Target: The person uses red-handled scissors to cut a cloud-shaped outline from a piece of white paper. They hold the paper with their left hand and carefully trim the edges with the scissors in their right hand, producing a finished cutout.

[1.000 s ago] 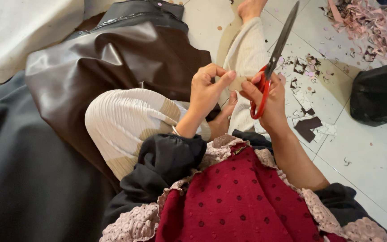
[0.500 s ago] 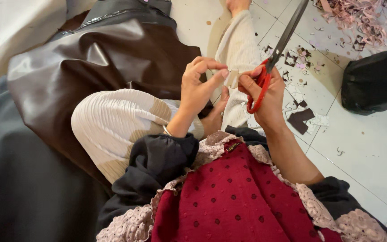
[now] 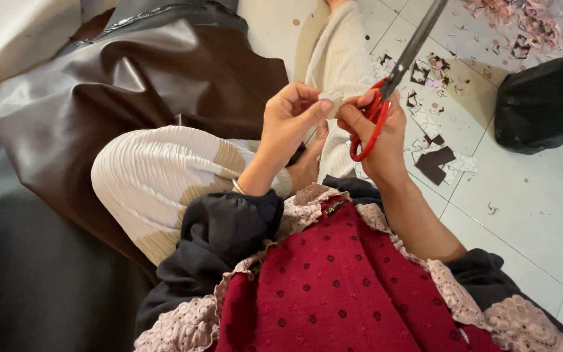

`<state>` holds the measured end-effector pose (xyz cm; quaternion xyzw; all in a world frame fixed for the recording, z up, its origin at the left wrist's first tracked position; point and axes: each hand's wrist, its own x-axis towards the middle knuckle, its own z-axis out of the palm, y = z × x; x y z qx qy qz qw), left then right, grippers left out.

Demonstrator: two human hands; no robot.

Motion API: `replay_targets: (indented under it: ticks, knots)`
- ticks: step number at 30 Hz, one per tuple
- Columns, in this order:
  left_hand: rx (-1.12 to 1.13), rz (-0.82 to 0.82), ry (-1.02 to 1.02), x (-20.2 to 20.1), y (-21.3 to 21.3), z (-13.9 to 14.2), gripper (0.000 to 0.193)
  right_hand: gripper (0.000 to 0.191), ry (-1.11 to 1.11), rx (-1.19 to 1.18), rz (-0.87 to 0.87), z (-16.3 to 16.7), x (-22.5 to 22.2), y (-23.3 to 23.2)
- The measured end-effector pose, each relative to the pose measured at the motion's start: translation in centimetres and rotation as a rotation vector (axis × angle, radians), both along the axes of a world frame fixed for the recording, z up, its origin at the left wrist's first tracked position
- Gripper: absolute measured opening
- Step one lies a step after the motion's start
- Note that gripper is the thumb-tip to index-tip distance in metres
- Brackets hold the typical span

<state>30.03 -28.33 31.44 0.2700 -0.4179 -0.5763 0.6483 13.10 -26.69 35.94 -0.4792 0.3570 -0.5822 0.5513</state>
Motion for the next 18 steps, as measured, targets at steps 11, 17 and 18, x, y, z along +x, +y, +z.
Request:
replay_targets:
  ticks: [11,17,18]
  knots:
    - [0.108,-0.048,0.203,1.5,0.4,1.3,0.016,0.049,0.465,-0.123,0.293,-0.9,-3.5,0.6]
    - [0.133,-0.074,0.153,1.0,0.6,0.8,0.023,0.062,0.526,-0.09,0.387,-1.5,-3.6,0.8]
    - [0.131,-0.071,0.142,1.0,0.5,0.7,0.023,0.064,0.526,-0.09,0.411,-1.6,-3.5,0.9]
